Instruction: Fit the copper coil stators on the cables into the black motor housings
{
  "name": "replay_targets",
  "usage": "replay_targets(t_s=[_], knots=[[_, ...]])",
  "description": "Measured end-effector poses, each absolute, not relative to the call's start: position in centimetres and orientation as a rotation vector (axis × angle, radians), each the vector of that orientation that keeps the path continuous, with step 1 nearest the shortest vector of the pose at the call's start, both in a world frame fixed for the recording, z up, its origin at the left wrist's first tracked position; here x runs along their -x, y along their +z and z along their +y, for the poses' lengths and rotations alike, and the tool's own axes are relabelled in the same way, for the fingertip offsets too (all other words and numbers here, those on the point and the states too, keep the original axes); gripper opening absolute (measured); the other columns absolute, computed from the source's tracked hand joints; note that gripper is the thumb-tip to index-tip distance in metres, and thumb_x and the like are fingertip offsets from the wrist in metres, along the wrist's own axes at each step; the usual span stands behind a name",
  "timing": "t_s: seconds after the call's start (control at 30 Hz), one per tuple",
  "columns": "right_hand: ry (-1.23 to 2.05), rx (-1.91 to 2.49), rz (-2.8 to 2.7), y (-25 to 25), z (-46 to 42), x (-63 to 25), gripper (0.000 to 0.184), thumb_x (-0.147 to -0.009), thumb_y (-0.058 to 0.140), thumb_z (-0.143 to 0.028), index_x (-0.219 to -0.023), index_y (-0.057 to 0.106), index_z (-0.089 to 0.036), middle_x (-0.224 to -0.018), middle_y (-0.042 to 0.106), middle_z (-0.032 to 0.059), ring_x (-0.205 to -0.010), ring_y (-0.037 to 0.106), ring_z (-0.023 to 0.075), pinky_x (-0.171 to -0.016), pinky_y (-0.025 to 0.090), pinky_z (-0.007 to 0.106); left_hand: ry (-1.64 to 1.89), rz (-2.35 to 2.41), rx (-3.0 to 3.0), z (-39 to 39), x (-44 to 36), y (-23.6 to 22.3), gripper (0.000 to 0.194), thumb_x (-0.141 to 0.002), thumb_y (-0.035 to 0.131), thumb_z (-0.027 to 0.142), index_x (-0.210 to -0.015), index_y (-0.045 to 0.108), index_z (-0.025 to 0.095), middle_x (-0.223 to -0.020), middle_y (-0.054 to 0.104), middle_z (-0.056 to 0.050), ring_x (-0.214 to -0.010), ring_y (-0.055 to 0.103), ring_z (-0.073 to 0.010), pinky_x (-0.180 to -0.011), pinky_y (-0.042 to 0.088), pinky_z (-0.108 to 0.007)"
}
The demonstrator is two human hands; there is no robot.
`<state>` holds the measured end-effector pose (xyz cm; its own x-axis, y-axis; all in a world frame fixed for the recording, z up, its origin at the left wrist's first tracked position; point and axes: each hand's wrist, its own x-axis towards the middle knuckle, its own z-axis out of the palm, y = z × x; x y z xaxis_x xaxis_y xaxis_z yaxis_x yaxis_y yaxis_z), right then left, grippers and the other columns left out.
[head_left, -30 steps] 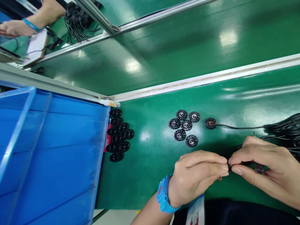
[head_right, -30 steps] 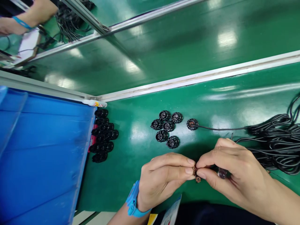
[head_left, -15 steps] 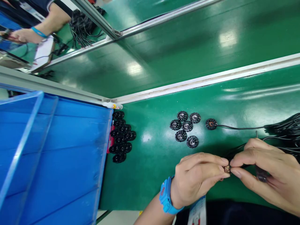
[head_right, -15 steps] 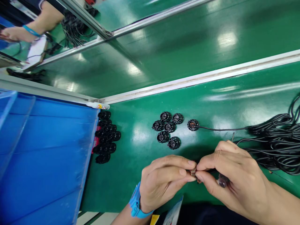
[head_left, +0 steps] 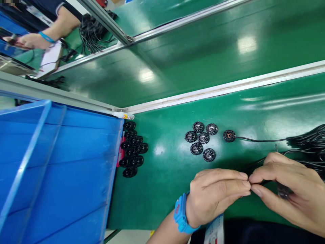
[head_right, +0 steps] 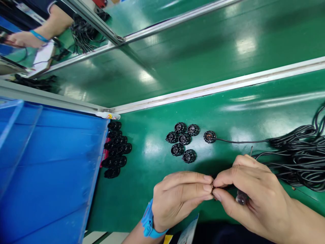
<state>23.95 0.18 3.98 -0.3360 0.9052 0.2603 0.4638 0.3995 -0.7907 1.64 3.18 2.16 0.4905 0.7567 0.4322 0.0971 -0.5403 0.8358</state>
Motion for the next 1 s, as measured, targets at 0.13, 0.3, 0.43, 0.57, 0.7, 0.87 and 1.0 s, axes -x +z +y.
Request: replay_targets(t_s=[0.13,0.3,0.43,0.57,0.7,0.87,1.0], knots=[[0.791,1.191,-1.949,3.84,-0.05,-23.9,0.008,-0.099,0.063,-0.019,-0.104,0.069,-0.023,-0.073,0.068,-0.0031,-0.06,0.059,0.0091,-0.057,0.049,0.024,1.035,0.746,-1.92,3.39,-1.79,2.58,0.015,-0.09,0.082,0.019,-0.104,0.076,0.018,-0.097,0.084,-0.002,-0.091,0.083,-0.015,-0.086,0.068,-0.019],[0.766,1.208,-1.937,3.83,-0.2,-23.7,0.008,-0.101,0.062,-0.021,-0.103,0.07,-0.023,-0.07,0.066,-0.0031,-0.058,0.058,0.0098,-0.055,0.048,0.024,1.08,0.794,-1.807,3.39,-2.08,2.57,0.015,-0.089,0.084,0.023,-0.102,0.078,0.019,-0.093,0.084,-0.002,-0.091,0.083,-0.0156,-0.083,0.068,-0.019],[0.7,1.218,-1.929,4.06,0.11,-23.52,0.009,-0.102,0.06,-0.02,-0.1,0.069,-0.023,-0.069,0.066,-0.0034,-0.057,0.057,0.0085,-0.054,0.047,0.021,1.111,0.801,-1.68,3.27,-2.4,2.28,0.013,-0.089,0.084,0.024,-0.101,0.079,0.02,-0.095,0.084,-0.003,-0.086,0.083,-0.0151,-0.079,0.069,-0.019],[0.678,1.202,-1.927,4.29,0.41,-23.44,0.007,-0.102,0.061,-0.02,-0.099,0.068,-0.021,-0.07,0.066,-0.0036,-0.057,0.058,0.0072,-0.054,0.048,0.019,1.101,0.803,-1.65,3.11,-2.59,2.19,0.012,-0.088,0.084,0.02,-0.1,0.08,0.02,-0.096,0.084,-0.003,-0.086,0.083,-0.0154,-0.08,0.069,-0.02],[0.737,1.197,-1.889,4.32,0.5,-23.46,0.006,-0.1,0.061,-0.019,-0.098,0.067,-0.021,-0.073,0.067,-0.0027,-0.061,0.059,0.0078,-0.056,0.05,0.019,1.115,0.785,-1.691,3.02,-2.54,2.24,0.012,-0.089,0.084,0.017,-0.099,0.08,0.021,-0.1,0.084,-0.003,-0.086,0.083,-0.0145,-0.079,0.069,-0.019],[0.878,1.169,-1.854,4.32,0.44,-23.45,0.008,-0.1,0.061,-0.016,-0.096,0.065,-0.021,-0.073,0.066,-0.0042,-0.061,0.057,0.0068,-0.057,0.049,0.018,1.095,0.74,-1.742,3.07,-2.38,2.27,0.01,-0.091,0.081,0.015,-0.099,0.079,0.021,-0.101,0.084,-0.003,-0.085,0.083,-0.0145,-0.077,0.07,-0.018],[0.867,1.191,-1.839,4.31,0.41,-23.4,0.009,-0.099,0.061,-0.015,-0.093,0.065,-0.021,-0.07,0.064,-0.0048,-0.06,0.056,0.0066,-0.057,0.048,0.019,1.088,0.726,-1.72,3.08,-2.33,2.19,0.007,-0.093,0.079,0.017,-0.1,0.079,0.02,-0.1,0.084,-0.003,-0.085,0.083,-0.0139,-0.077,0.069,-0.018]])
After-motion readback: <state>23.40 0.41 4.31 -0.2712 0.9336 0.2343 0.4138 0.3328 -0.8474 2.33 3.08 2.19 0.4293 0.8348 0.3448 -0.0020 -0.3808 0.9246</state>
